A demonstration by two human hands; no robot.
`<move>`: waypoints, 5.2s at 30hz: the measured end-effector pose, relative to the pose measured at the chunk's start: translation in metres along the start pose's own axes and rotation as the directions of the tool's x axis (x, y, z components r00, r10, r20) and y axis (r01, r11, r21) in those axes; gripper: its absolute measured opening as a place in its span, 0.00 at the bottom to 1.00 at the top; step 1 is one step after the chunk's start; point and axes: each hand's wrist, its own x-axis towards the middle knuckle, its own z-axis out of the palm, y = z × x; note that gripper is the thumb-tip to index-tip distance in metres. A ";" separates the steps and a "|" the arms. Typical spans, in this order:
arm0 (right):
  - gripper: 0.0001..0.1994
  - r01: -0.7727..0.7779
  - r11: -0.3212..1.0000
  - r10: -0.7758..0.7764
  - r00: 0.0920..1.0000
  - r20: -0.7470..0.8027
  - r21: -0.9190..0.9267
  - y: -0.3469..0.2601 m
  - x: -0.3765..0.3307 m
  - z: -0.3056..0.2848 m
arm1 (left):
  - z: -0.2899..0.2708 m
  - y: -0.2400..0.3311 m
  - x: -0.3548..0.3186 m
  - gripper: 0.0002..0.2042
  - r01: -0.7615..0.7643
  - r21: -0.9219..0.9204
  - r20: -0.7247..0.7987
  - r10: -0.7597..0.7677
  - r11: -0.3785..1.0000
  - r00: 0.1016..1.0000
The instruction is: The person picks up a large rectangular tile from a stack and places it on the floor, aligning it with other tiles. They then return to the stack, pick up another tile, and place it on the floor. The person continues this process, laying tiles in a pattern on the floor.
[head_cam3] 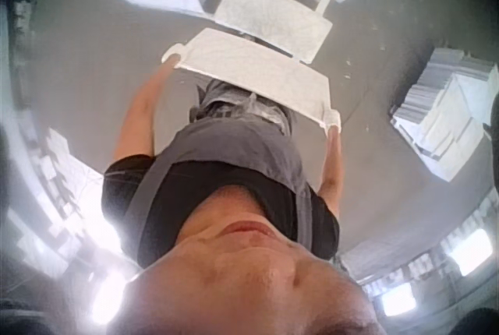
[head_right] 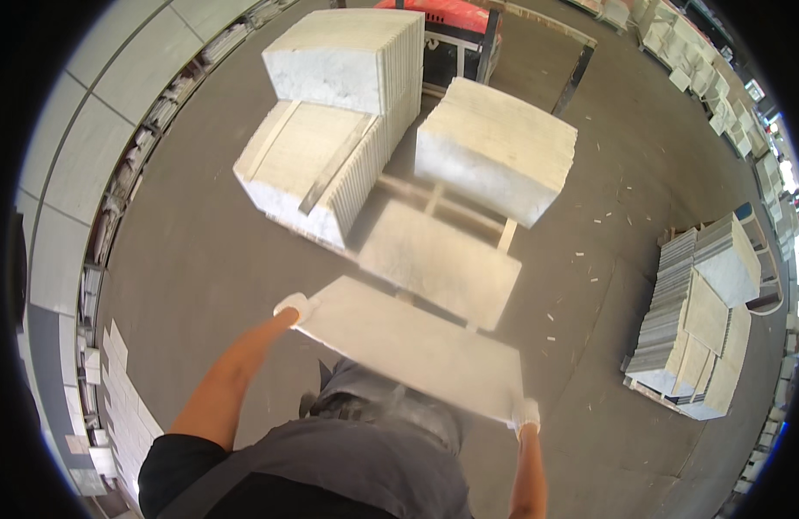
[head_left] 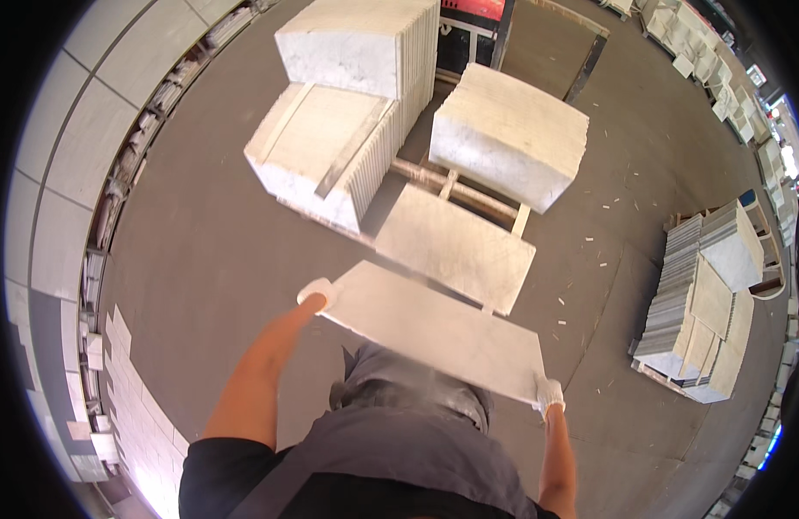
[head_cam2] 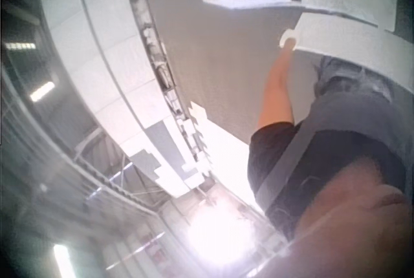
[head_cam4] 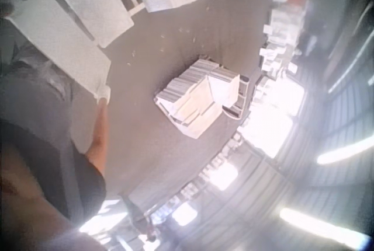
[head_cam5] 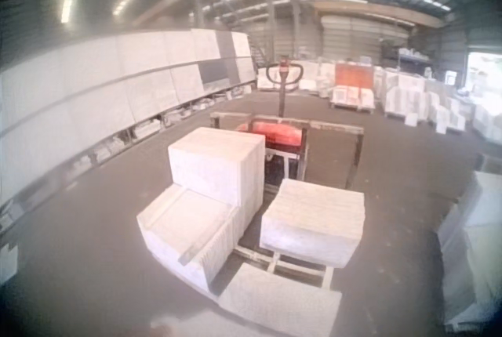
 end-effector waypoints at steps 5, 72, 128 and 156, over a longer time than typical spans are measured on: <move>0.27 0.225 0.944 -0.231 0.973 0.002 -0.242 0.010 0.076 0.018 | -0.059 0.054 0.072 0.30 -0.114 0.128 -0.045 0.121 0.985 0.992; 0.23 -0.136 0.989 0.139 0.989 -0.041 0.064 -0.371 0.517 0.002 | -0.095 0.440 0.489 0.28 0.007 -0.073 0.046 -0.003 0.997 0.999; 0.19 0.773 0.616 -0.788 0.610 0.088 0.152 -0.788 0.120 0.356 | -0.091 -0.135 0.188 0.20 -0.161 -0.351 0.167 0.231 0.923 0.959; 0.23 0.763 0.506 -0.478 0.636 -0.606 0.402 -1.036 0.101 0.497 | -0.186 -0.213 0.259 0.16 0.508 -0.847 0.498 -0.106 0.156 0.861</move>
